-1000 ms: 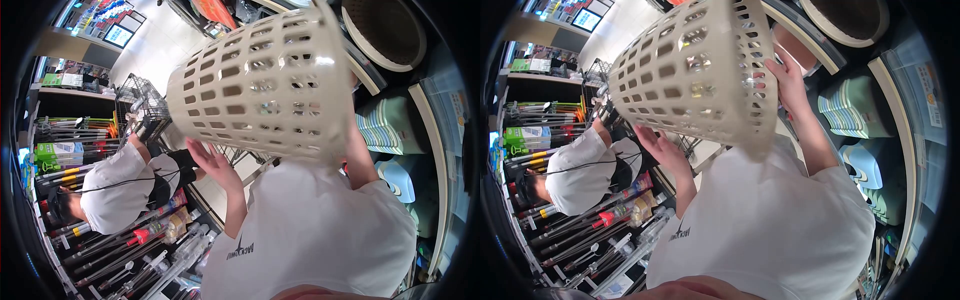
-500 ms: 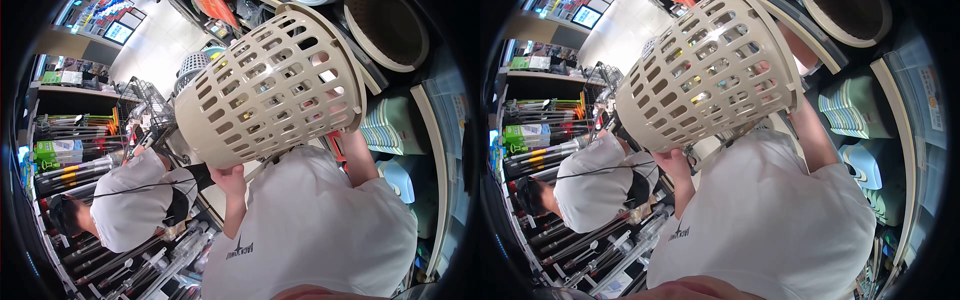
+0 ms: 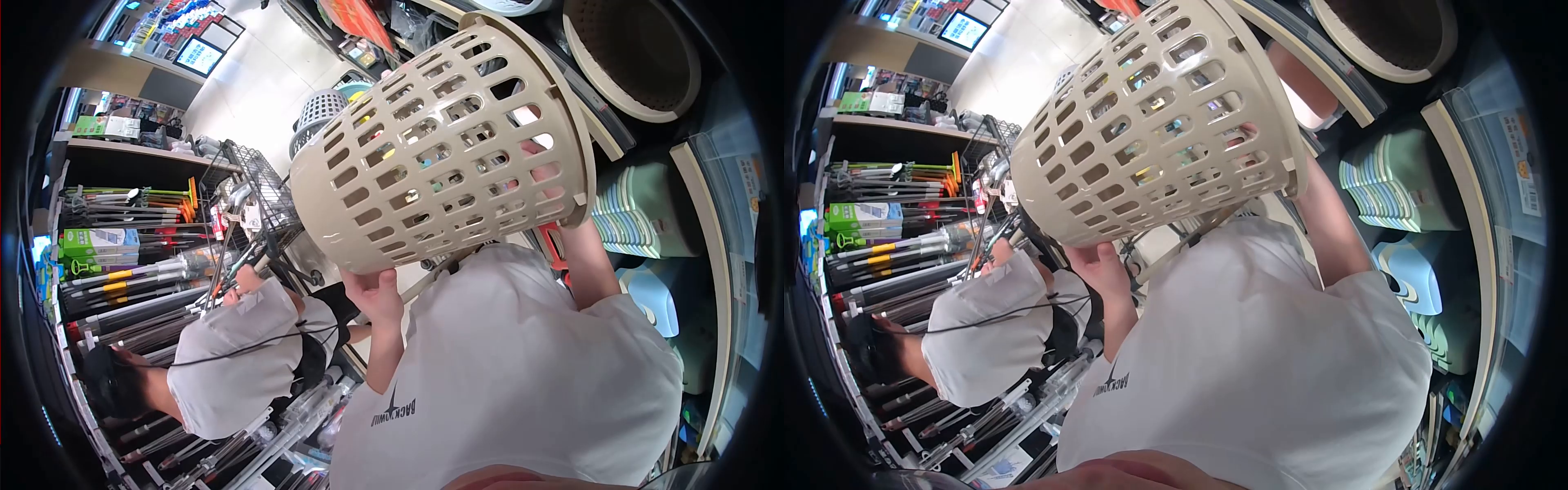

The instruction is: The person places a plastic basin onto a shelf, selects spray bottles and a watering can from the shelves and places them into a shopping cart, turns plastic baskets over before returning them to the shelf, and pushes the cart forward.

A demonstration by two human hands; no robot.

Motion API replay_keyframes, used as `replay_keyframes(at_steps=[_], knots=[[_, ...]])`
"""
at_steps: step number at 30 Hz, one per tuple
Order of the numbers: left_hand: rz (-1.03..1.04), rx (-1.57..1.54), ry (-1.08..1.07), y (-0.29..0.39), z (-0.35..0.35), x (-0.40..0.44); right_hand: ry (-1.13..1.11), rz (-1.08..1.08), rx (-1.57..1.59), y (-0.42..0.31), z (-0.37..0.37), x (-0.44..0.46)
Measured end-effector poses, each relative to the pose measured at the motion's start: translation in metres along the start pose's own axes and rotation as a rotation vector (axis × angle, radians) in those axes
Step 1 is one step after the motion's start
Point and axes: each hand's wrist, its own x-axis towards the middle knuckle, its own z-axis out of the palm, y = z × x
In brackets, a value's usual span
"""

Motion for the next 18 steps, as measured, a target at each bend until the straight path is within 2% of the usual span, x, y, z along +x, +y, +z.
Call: replay_keyframes(at_steps=[4, 5, 9, 10, 11, 12, 14, 16, 18], knots=[[-0.009, -0.003, -0.001, -0.003, -0.002, -0.002, -0.012, 0.075, 0.036, 0.003, -0.002, -0.017], [-0.034, 0.008, 0.012, -0.022, 0.003, 0.058, -0.01, 0.122, 0.057, -0.006, 0.008, 0.052], [0.023, 0.029, 0.028, -0.035, 0.012, 0.082, -0.022, 0.218, 0.098, -0.009, 0.005, 0.073], [-0.09, 0.135, 0.093, -0.041, 0.006, 0.089, -0.021, 0.231, 0.095, -0.006, 0.0, 0.082], [-0.209, 0.245, 0.16, -0.046, 0.001, 0.095, -0.01, 0.114, 0.015, -0.003, -0.008, 0.095], [-0.154, 0.104, 0.176, -0.058, 0.004, 0.11, -0.006, -0.004, -0.071, 0.0, -0.013, 0.113], [-0.231, 0.102, 0.309, -0.073, -0.008, 0.12, 0.068, -0.133, -0.212, -0.007, 0.0, 0.12], [-0.318, 0.132, 0.302, -0.096, -0.035, 0.114, 0.122, -0.172, -0.268, -0.003, 0.003, 0.129], [-0.398, 0.156, 0.292, -0.132, -0.06, 0.097, 0.182, -0.37, -0.476, 0.013, 0.005, 0.14]])
